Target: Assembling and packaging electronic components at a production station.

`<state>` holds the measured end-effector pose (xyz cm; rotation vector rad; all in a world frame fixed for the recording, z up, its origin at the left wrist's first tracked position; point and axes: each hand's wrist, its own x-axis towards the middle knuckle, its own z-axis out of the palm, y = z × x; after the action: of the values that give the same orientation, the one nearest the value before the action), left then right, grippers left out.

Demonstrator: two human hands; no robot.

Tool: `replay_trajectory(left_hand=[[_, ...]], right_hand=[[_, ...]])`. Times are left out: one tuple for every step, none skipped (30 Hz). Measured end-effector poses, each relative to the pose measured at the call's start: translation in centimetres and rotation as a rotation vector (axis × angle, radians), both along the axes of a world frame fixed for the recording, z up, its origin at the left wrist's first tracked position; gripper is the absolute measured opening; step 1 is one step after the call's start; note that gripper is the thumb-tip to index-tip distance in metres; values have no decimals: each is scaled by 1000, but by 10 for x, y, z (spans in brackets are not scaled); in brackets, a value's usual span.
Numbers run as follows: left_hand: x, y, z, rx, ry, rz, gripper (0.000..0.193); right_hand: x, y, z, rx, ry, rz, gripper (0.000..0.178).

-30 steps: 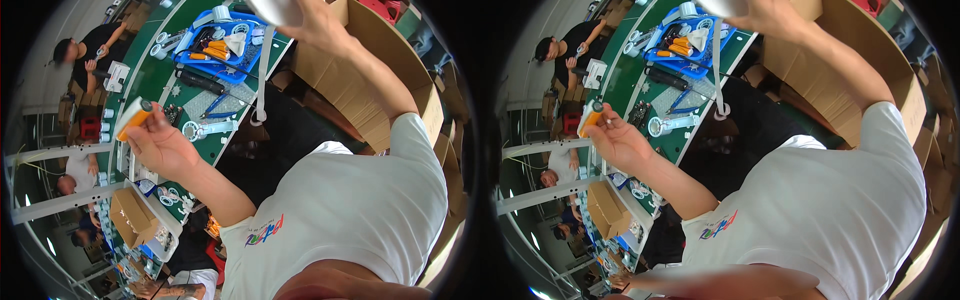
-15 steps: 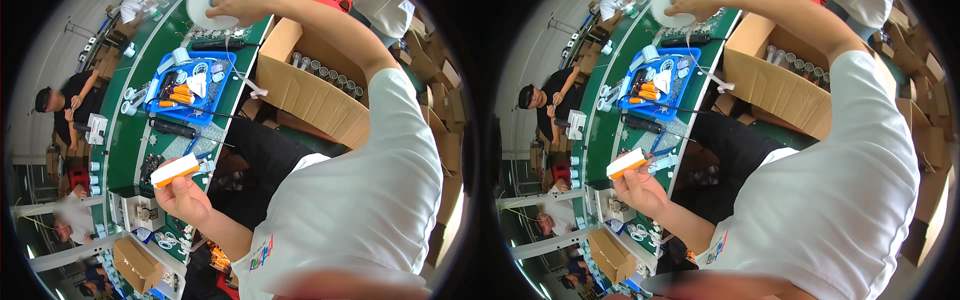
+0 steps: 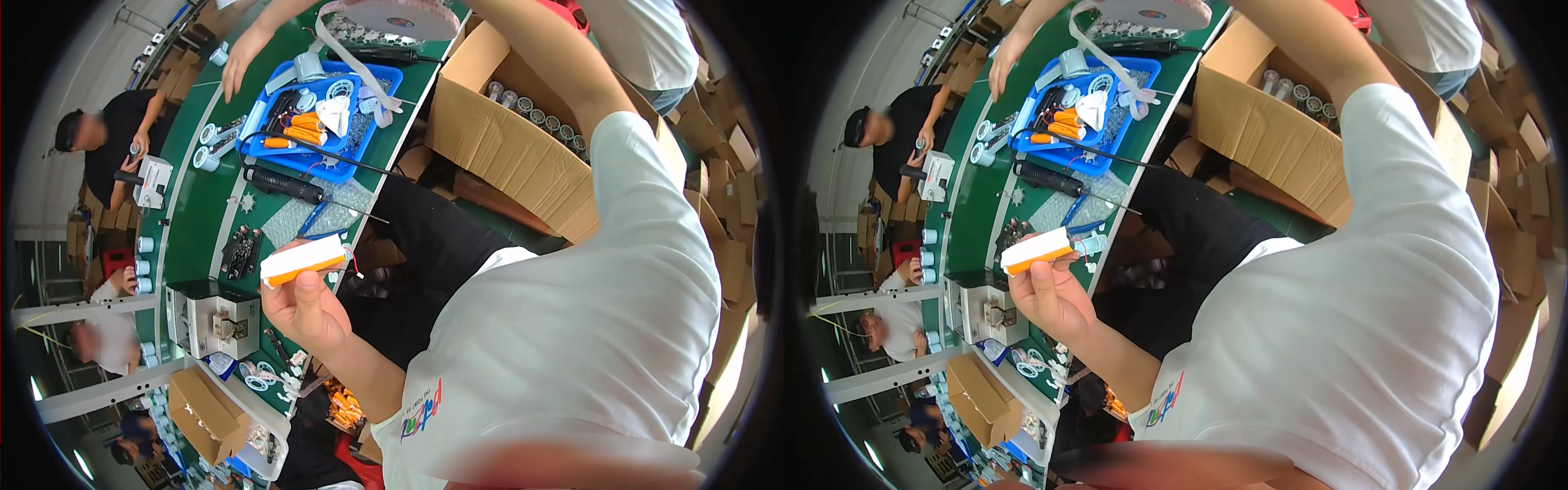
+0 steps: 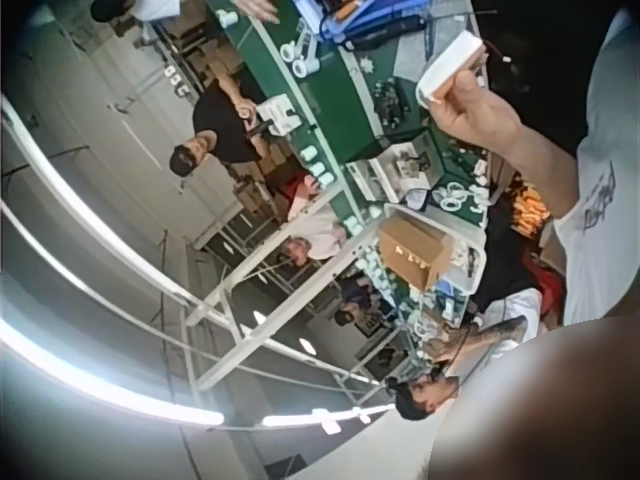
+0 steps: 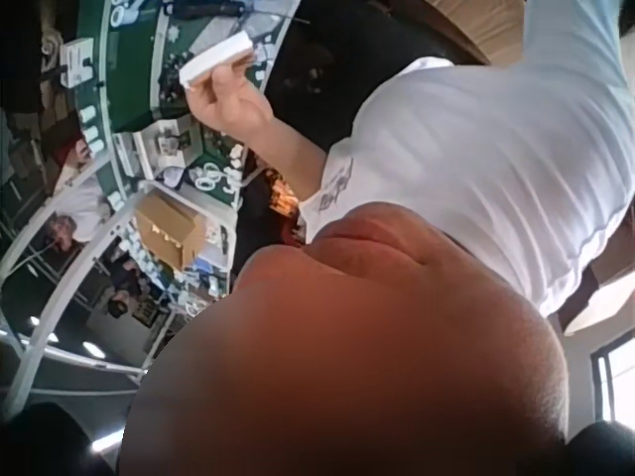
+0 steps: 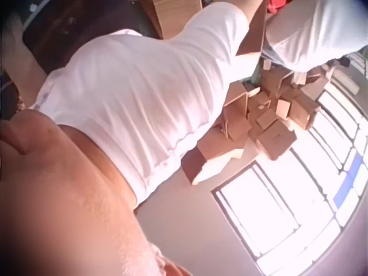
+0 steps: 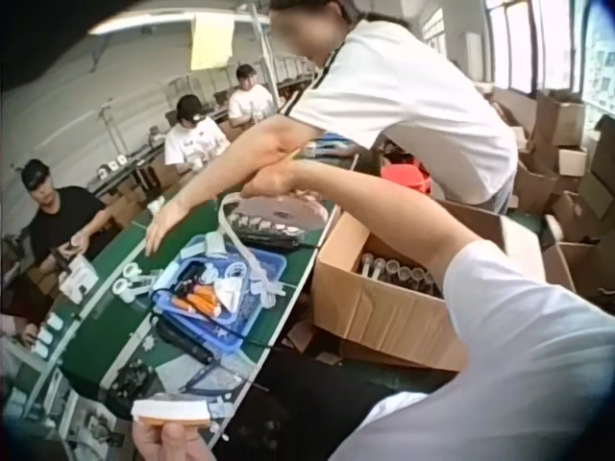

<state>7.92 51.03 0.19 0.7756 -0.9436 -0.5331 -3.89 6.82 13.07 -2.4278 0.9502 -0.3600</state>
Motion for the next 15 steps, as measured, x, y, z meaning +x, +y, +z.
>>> replay_trajectory(left_hand=[[0,1,-1,5,3,11,35],[-1,2,-2,20,22,25,35],[-2,1,-5,35,46,34,35],[-5,-3,-6,50,64,36,35],[-9,-2,-5,70,82,57,35],[-10,2,-7,83,84,85,35],[-11,3,-9,96,108,102,35],[-12,-2,-9,100,125,101,35],[-12,-7,-9,104,143,101,35],[-10,-8,-9,107,160,100,36],[-7,-7,-12,117,160,125,36],[-6,-4,-13,118,204,138,36],[-4,-2,-15,116,246,145,37],[-3,-1,-16,114,289,149,38],[-2,-3,-16,109,328,140,38]], right_hand=[[20,12,-40,225,-168,-88,26],[41,27,-84,452,-334,-177,46],[49,18,-105,458,-326,-171,46],[51,-1,-118,-91,-72,-165,27],[58,-7,-128,-631,180,-128,48],[63,17,-124,-552,210,-38,49],[66,41,-119,-473,240,54,51],[67,35,-132,-468,232,65,51],[68,25,-150,-433,161,98,51],[70,17,-165,-396,90,129,52],[70,31,-156,-419,166,99,54],[64,50,-138,-448,241,65,55],[60,57,-137,-445,234,81,55],[54,62,-137,-494,211,82,57],[44,66,-134,-545,189,70,59]])
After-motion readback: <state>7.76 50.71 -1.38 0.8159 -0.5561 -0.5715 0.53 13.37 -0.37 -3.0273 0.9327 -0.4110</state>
